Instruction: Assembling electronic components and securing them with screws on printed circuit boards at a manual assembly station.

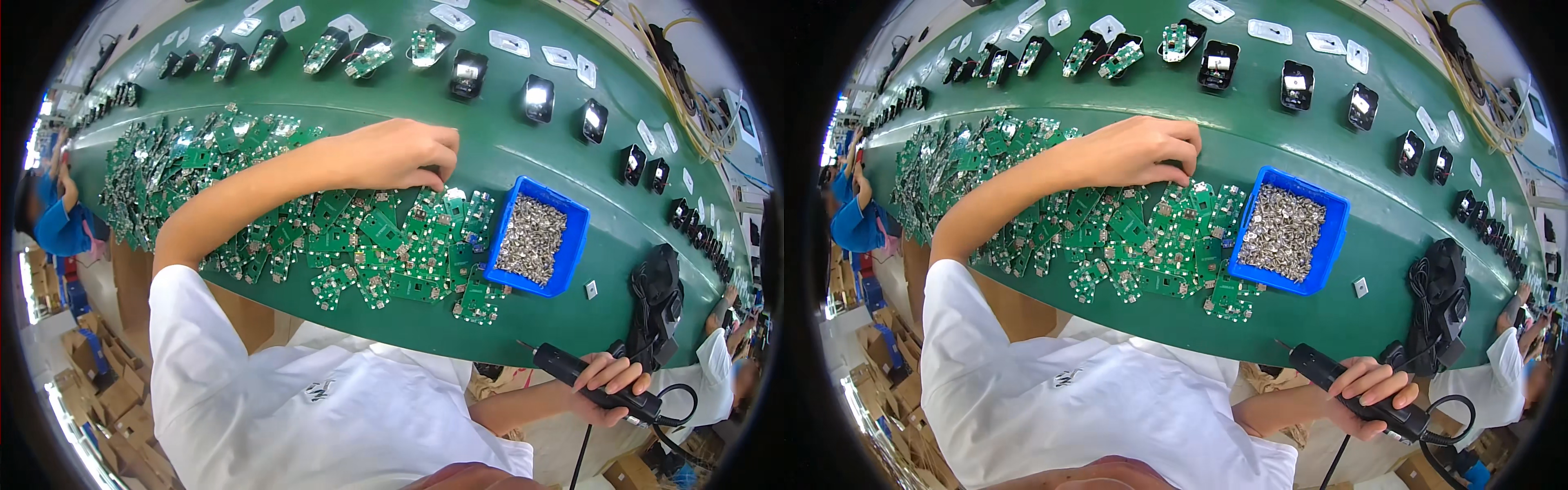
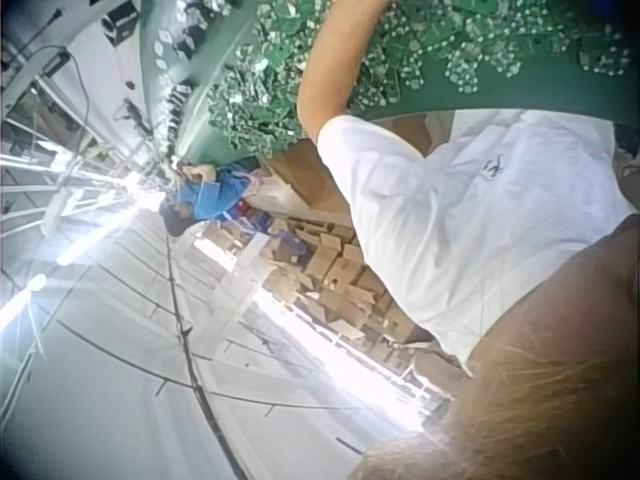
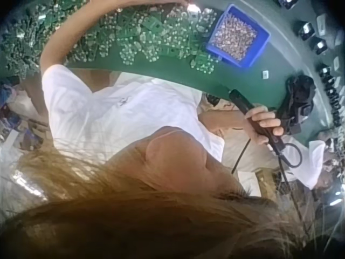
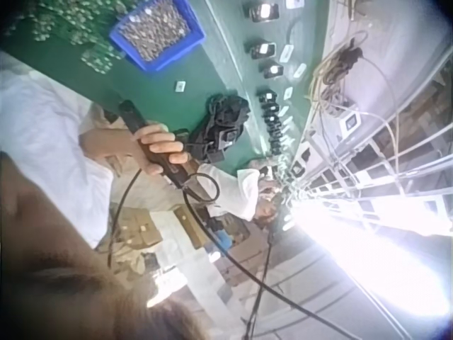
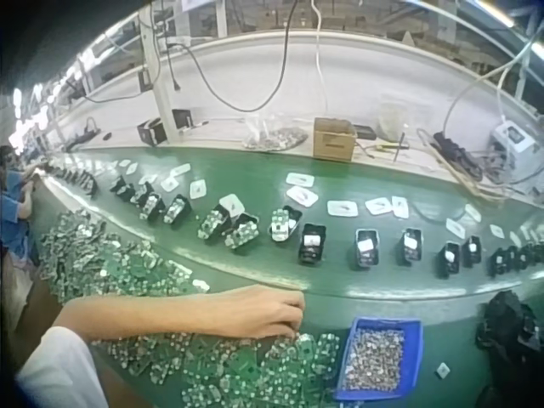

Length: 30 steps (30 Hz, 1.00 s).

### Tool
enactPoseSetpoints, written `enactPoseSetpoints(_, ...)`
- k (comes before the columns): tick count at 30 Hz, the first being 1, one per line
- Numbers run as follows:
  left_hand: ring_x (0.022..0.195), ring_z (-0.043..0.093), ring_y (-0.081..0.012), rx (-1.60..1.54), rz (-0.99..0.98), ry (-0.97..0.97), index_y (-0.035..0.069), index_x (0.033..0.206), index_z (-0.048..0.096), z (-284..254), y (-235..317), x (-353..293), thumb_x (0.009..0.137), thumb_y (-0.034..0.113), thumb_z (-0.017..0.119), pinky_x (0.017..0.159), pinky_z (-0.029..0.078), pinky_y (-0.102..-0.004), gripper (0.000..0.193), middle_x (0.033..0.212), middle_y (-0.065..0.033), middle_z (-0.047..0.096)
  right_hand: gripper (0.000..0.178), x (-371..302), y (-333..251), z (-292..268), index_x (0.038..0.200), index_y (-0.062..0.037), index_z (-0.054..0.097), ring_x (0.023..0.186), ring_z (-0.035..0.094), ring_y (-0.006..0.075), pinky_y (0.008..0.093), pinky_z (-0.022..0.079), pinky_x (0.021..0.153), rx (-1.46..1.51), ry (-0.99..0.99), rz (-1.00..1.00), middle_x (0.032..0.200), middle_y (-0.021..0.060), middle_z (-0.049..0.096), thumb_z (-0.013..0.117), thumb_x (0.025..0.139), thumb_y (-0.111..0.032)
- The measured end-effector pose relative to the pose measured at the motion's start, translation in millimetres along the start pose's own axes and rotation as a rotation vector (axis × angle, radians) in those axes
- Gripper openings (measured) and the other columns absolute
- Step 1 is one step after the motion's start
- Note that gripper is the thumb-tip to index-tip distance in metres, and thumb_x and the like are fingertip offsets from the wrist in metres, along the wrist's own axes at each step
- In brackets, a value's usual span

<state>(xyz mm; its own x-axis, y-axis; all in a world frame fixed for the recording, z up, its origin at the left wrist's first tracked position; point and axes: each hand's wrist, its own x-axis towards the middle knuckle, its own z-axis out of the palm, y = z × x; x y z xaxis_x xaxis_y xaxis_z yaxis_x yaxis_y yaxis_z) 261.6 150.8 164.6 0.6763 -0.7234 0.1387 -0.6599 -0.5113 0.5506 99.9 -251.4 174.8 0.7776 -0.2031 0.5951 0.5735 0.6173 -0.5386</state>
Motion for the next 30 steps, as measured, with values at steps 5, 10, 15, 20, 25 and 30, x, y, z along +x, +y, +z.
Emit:
enactPoseSetpoints(5, 0.069, 0.061, -0.0220, -0.065, -0.050, 0.093, 0.006, 0.097, 0.069, -15.9, -5.0, 18.2, 0.092, 0.011, 0.072, 0.069, 0.051, -0.0356, 0.007, 0.089, -0.0026, 0.070, 0.036, -2.4, -0.7, -0.8, 0.116, -0.0074, 0.050, 0.054, 0.049, 0.0133, 0.0265, 0.048, 0.038, 0.000, 0.003, -0.002, 0.082, 0.0057, 0.052, 0.069, 0.092, -0.026)
enactPoseSetpoints(10, 0.076, 0.065, -0.0215, 0.132, 0.067, 0.435, 0.008, 0.103, 0.073, -50.9, -33.0, 55.4, 0.089, 0.011, 0.073, 0.072, 0.052, -0.0330, 0.014, 0.092, -0.0034, 0.071, 0.036, -2.5, -2.3, 0.9, 0.117, -0.0074, 0.050, 0.054, 0.049, 0.0135, 0.0265, 0.047, 0.038, 0.001, 0.008, -0.006, 0.082, 0.0058, 0.052, 0.069, 0.092, -0.026)
enactPoseSetpoints(15, 0.071, 0.064, -0.0203, 0.300, 0.307, 0.515, 0.003, 0.105, 0.076, -56.9, -91.1, 88.8, 0.093, 0.014, 0.067, 0.068, 0.050, -0.0313, 0.019, 0.081, -0.0052, 0.070, 0.037, -3.4, -4.0, 0.3, 0.117, -0.0073, 0.050, 0.054, 0.049, 0.0137, 0.0264, 0.047, 0.038, 0.001, 0.009, -0.014, 0.082, 0.0059, 0.052, 0.070, 0.092, -0.026)
enactPoseSetpoints(20, 0.084, 0.069, -0.0271, 0.310, 0.036, 0.367, 0.008, 0.107, 0.075, -48.6, -106.1, 85.5, 0.092, 0.017, 0.069, 0.080, 0.055, -0.0396, 0.019, 0.095, -0.0050, 0.075, 0.038, -0.6, -4.6, 3.9, 0.119, -0.0072, 0.049, 0.055, 0.049, 0.0138, 0.0261, 0.047, 0.038, -0.013, 0.004, -0.011, 0.082, 0.0060, 0.052, 0.070, 0.092, -0.026)
enactPoseSetpoints(25, 0.095, 0.067, -0.0264, 0.583, 0.056, 0.469, 0.011, 0.101, 0.076, -40.4, -77.0, 77.7, 0.090, 0.018, 0.069, 0.086, 0.055, -0.0375, 0.015, 0.103, -0.0046, 0.073, 0.040, 21.2, -14.5, 8.6, 0.121, -0.0070, 0.049, 0.057, 0.050, 0.0137, 0.0250, 0.047, 0.038, -0.108, -0.061, -0.006, 0.084, 0.0063, 0.052, 0.070, 0.092, -0.025)
enactPoseSetpoints(30, 0.091, 0.059, -0.0217, 0.420, 0.373, 0.293, 0.014, 0.091, 0.070, -2.1, 32.0, 73.7, 0.085, 0.016, 0.071, 0.080, 0.049, -0.0360, 0.007, 0.102, -0.0033, 0.065, 0.043, 75.7, -56.6, 20.5, 0.123, -0.0068, 0.050, 0.062, 0.052, 0.0130, 0.0230, 0.048, 0.038, -0.350, -0.175, -0.034, 0.089, 0.0062, 0.053, 0.069, 0.089, -0.022)
